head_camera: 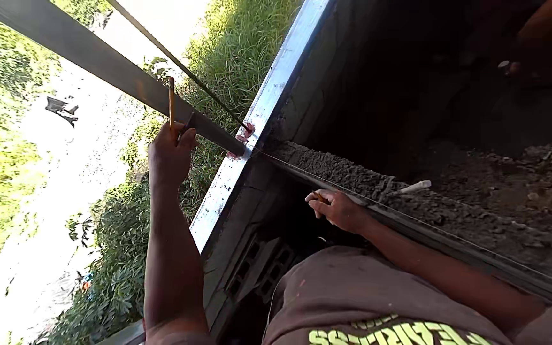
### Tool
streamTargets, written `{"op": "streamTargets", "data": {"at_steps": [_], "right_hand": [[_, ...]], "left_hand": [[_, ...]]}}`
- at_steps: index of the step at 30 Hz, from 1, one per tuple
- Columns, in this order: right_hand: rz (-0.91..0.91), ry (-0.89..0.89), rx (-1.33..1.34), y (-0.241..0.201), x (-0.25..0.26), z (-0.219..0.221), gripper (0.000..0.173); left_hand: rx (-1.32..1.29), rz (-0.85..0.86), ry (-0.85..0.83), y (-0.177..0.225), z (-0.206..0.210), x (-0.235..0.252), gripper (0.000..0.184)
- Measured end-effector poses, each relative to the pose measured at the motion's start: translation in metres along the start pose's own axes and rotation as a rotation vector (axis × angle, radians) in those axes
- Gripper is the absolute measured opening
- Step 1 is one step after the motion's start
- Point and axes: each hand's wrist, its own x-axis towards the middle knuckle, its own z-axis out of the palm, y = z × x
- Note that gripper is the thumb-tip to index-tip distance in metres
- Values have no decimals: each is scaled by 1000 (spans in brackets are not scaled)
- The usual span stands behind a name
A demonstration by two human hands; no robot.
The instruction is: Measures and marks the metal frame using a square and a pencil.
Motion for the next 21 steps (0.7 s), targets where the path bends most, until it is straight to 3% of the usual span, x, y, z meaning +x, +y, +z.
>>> {"op": "streamTargets", "data": {"at_steps": [14,21], "right_hand": [[70,-24,-32,16,1,19,28],[65,-19,-50,14,11,23,28]], "left_hand": [[-104,62,16,0,25,-21,28],[18,25,-8,-4,46,-15,29]]}}
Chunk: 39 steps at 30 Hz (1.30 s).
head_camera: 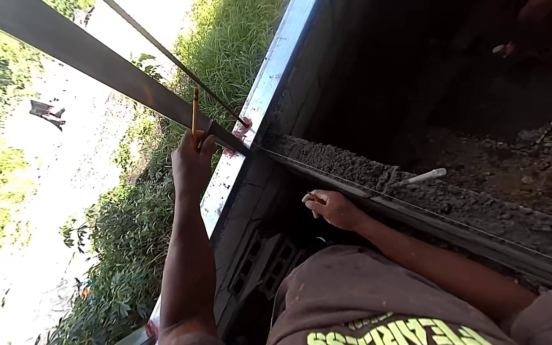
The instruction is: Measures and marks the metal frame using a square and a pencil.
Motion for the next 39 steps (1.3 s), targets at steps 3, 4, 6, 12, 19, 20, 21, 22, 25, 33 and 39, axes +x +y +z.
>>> {"op": "streamTargets", "data": {"at_steps": [3,4,6,12,19,20,21,22,25,33,39], "right_hand": [[-5,0,4,1,3,2,28],[-7,2,2,1,4,3,28],[-12,9,0,1,5,4,28],[-13,20,-10,-2,8,5,28],[-13,3,-38,-6,9,9,28],[-11,1,-42,-6,9,10,28],[-9,-2,-47,-6,9,10,29],[-6,-4,-48,-6,8,11,28],[-4,-4,-42,-3,5,9,28],[-84,4,-167,-19,4,-9,31],[-142,55,-162,-45,21,-10,25]], "left_hand": [[-8,-6,2,-1,-1,0,28],[-19,-4,8,-2,-3,-1,28],[-47,-3,21,-4,-10,-3,27],[-106,-5,41,-11,-24,-8,26],[-172,5,69,-22,-38,-16,28],[-170,-2,71,-22,-41,-18,29],[-168,-11,77,-22,-44,-19,29],[-166,-16,87,-22,-47,-21,29],[-146,-24,113,-23,-57,-28,29],[-86,-67,242,-41,-85,-44,32],[-104,-118,262,-37,-79,-62,32]]}}
